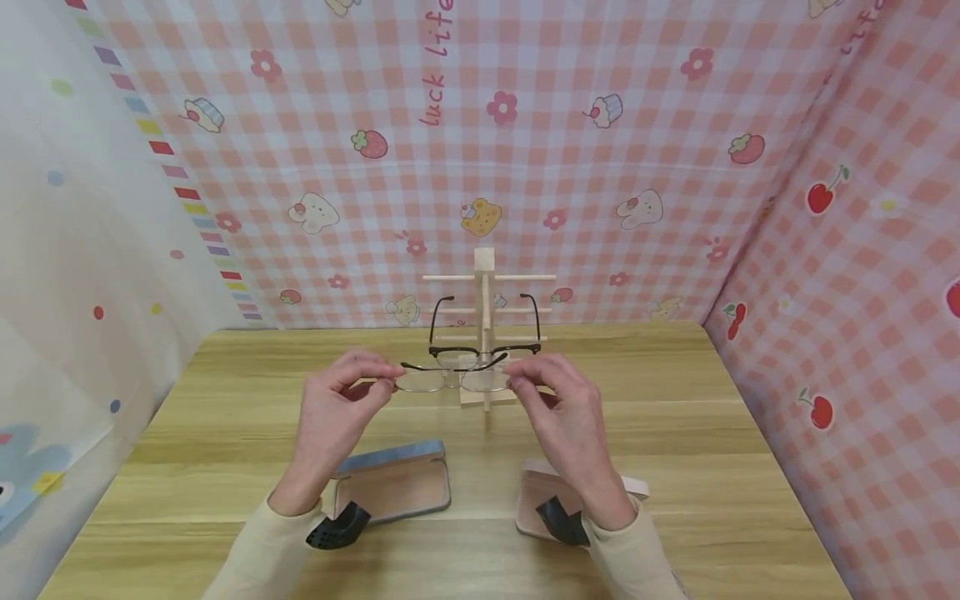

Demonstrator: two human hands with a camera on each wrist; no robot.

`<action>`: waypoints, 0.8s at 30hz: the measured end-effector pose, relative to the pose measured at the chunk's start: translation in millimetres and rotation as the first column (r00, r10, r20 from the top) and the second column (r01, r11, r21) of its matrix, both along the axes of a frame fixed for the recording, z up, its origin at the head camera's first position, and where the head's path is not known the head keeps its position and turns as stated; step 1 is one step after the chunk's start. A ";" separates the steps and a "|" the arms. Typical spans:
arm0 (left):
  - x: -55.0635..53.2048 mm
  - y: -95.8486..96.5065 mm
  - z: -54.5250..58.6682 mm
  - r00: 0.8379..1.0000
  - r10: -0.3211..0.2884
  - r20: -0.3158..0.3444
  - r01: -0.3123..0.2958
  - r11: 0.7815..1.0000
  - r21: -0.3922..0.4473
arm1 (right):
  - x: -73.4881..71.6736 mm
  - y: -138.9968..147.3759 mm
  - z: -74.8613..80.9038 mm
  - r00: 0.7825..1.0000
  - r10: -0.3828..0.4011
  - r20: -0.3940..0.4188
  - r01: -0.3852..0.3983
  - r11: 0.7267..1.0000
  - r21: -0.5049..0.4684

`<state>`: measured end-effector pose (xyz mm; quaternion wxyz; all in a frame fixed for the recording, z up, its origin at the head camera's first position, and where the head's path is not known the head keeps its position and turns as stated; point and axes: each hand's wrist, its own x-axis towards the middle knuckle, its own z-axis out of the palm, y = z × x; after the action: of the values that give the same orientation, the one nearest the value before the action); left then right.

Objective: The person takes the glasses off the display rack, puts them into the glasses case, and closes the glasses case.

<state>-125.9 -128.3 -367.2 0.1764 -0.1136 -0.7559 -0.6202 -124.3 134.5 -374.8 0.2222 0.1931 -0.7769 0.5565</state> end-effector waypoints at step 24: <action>17.2 -22.9 -33.6 0.997 -0.061 0.057 0.059 0.998 0.035 | 7.1 -4.5 -24.4 0.943 0.109 0.315 -0.097 0.994 -0.052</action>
<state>-108.7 -151.2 -400.7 0.1376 -0.1152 -0.7466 -0.6406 -117.2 130.1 -399.3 0.0683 0.1374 -0.7814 0.6049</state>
